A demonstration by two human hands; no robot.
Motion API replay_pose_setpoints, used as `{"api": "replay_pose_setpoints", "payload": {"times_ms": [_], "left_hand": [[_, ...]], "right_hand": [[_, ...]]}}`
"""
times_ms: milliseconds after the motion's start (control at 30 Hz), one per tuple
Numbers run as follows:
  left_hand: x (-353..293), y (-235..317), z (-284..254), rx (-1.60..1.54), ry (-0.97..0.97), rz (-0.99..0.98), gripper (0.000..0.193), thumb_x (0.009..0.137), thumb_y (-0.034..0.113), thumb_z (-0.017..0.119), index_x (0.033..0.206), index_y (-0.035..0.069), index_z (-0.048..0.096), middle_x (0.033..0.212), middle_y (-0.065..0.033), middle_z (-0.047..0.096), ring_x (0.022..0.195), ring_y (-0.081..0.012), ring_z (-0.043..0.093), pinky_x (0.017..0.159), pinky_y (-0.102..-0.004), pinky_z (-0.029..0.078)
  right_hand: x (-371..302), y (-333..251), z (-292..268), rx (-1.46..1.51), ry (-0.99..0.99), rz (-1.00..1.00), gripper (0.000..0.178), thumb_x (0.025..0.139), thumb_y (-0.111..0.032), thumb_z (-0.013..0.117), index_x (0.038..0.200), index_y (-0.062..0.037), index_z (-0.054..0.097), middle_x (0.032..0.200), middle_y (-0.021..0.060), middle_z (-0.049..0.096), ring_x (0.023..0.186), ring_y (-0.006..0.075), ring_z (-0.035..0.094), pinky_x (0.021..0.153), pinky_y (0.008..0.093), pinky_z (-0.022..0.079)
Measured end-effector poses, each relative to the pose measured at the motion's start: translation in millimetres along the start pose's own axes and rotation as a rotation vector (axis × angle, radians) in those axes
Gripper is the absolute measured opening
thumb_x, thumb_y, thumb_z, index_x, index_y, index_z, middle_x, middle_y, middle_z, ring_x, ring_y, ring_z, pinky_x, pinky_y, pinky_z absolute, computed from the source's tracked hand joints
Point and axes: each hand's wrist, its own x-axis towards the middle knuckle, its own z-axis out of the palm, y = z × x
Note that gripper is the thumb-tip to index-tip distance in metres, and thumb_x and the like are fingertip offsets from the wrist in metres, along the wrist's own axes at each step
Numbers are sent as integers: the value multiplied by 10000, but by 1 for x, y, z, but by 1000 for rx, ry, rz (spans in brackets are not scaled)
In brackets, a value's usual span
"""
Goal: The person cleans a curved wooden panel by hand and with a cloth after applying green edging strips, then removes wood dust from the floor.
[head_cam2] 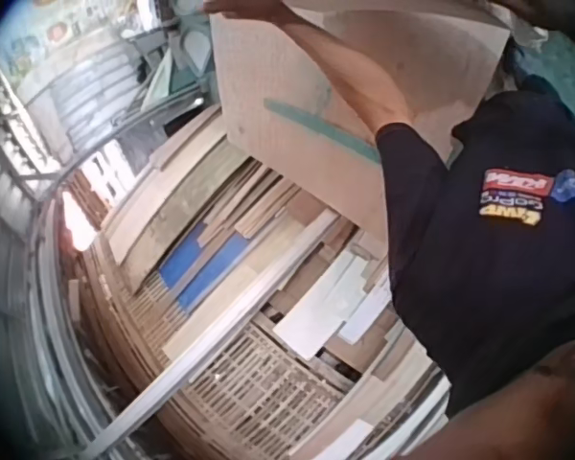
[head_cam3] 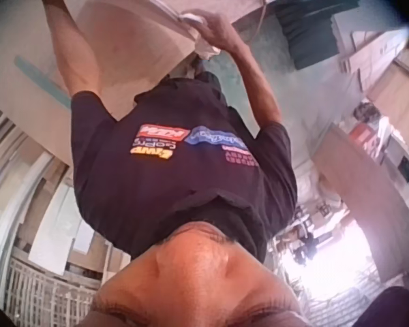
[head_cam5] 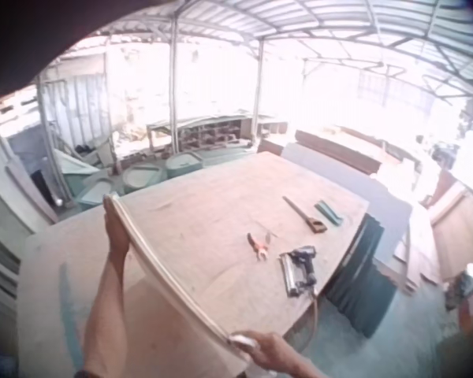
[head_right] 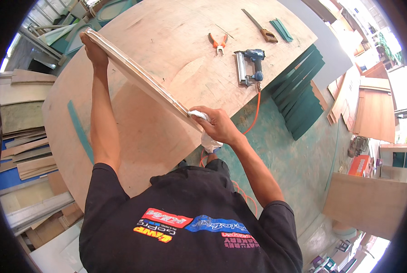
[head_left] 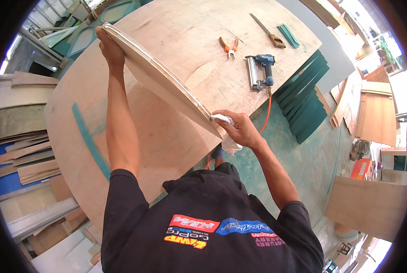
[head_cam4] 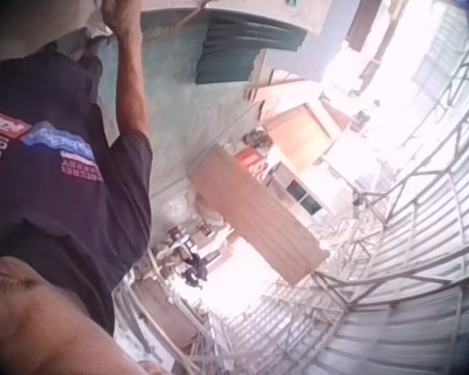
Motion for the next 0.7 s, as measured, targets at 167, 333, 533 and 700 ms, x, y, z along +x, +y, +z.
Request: {"api": "replay_pose_setpoints", "payload": {"times_ms": [167,333,533,700], "left_hand": [[27,-27,-14,-43,3,-58,850,972,759,248,1101,35,675,1054,-106,655,1012,-205,581,925,-353,449],[42,-46,-18,-111,-41,-75,853,974,758,235,1169,33,639,1106,-118,641,1022,-213,585,947,-362,452],[49,-47,-13,-82,-73,-47,836,983,745,221,1178,40,626,1120,-124,640,1056,-224,585,963,-371,453],[51,-50,-9,-63,-62,-30,814,986,738,213,1146,56,628,1130,-116,639,1065,-223,576,979,-367,439]], "right_hand": [[-18,12,7,12,-6,22,247,948,-135,653,1182,-61,678,739,190,608,587,217,522,603,338,470],[-38,31,14,35,33,19,240,949,-111,643,1181,-59,676,842,196,669,674,308,615,665,351,509],[-61,57,21,31,49,88,248,948,-96,645,1191,-62,678,910,189,709,754,330,678,710,362,529],[-73,70,26,37,49,137,252,945,-99,654,1192,-63,684,888,177,714,734,289,687,698,351,527]]}}
